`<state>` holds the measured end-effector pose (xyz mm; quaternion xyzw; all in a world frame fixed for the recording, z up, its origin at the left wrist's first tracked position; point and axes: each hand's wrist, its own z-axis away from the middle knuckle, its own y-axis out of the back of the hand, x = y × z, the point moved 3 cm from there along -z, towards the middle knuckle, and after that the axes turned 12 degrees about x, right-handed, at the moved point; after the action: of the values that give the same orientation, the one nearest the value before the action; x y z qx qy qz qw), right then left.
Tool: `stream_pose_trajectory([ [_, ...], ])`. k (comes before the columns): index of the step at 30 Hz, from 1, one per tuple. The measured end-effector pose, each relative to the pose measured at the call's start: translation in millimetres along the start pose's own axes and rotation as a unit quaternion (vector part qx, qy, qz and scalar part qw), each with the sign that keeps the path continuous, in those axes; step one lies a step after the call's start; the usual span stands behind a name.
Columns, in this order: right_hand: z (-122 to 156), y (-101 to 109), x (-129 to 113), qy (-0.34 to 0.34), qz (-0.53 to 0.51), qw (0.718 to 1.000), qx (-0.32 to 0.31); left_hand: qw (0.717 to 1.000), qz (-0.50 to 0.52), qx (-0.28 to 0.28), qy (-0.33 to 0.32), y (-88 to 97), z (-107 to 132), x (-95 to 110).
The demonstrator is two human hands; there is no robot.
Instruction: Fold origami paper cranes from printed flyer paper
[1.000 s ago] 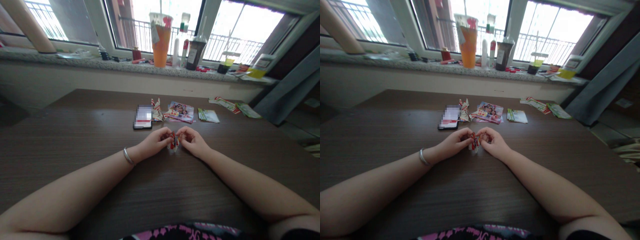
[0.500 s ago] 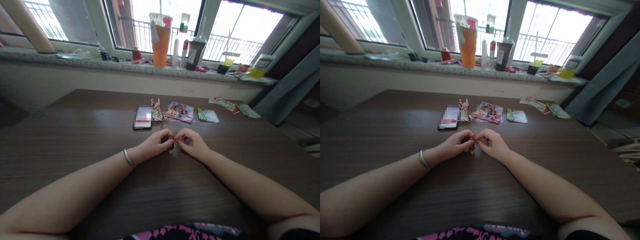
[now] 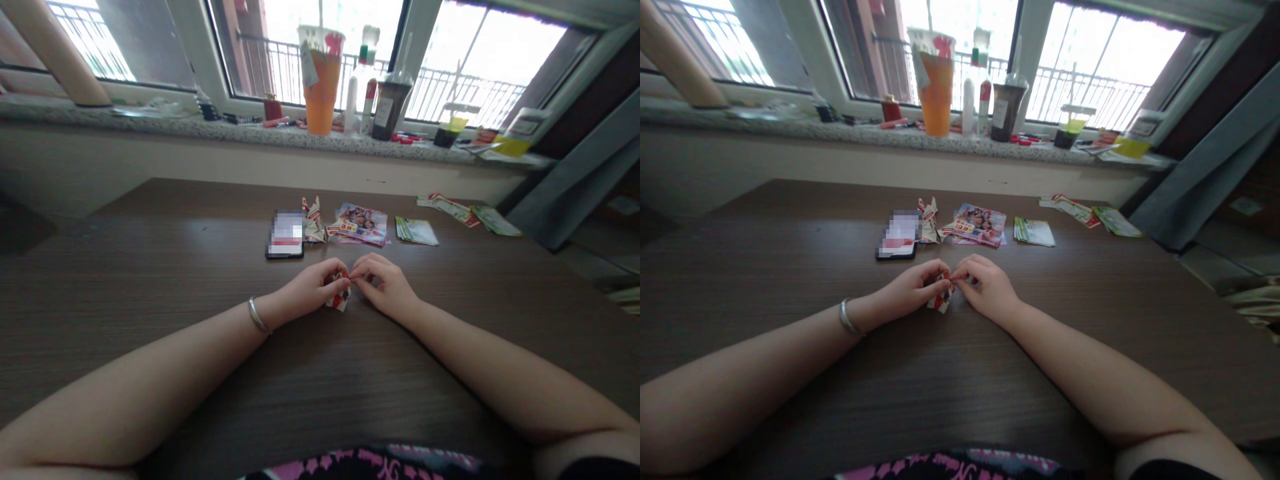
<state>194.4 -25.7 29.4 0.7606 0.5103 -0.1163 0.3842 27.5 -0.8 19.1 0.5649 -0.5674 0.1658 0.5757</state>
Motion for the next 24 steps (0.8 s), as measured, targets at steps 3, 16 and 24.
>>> stream_pose_trajectory([
  [3,0.3,0.8,0.4,0.0,0.002,1.0,0.013,0.999,0.027,-0.006,0.022,-2.1,-1.8,-4.1],
  [16,0.7,0.6,1.0,0.025,0.071,0.997,0.025,0.995,0.066,0.016,0.067,-2.6,-0.3,1.9],
  [24,0.5,1.8,2.5,0.042,0.088,0.995,0.028,0.996,0.06,0.025,0.062,-4.2,-0.1,-0.7],
])
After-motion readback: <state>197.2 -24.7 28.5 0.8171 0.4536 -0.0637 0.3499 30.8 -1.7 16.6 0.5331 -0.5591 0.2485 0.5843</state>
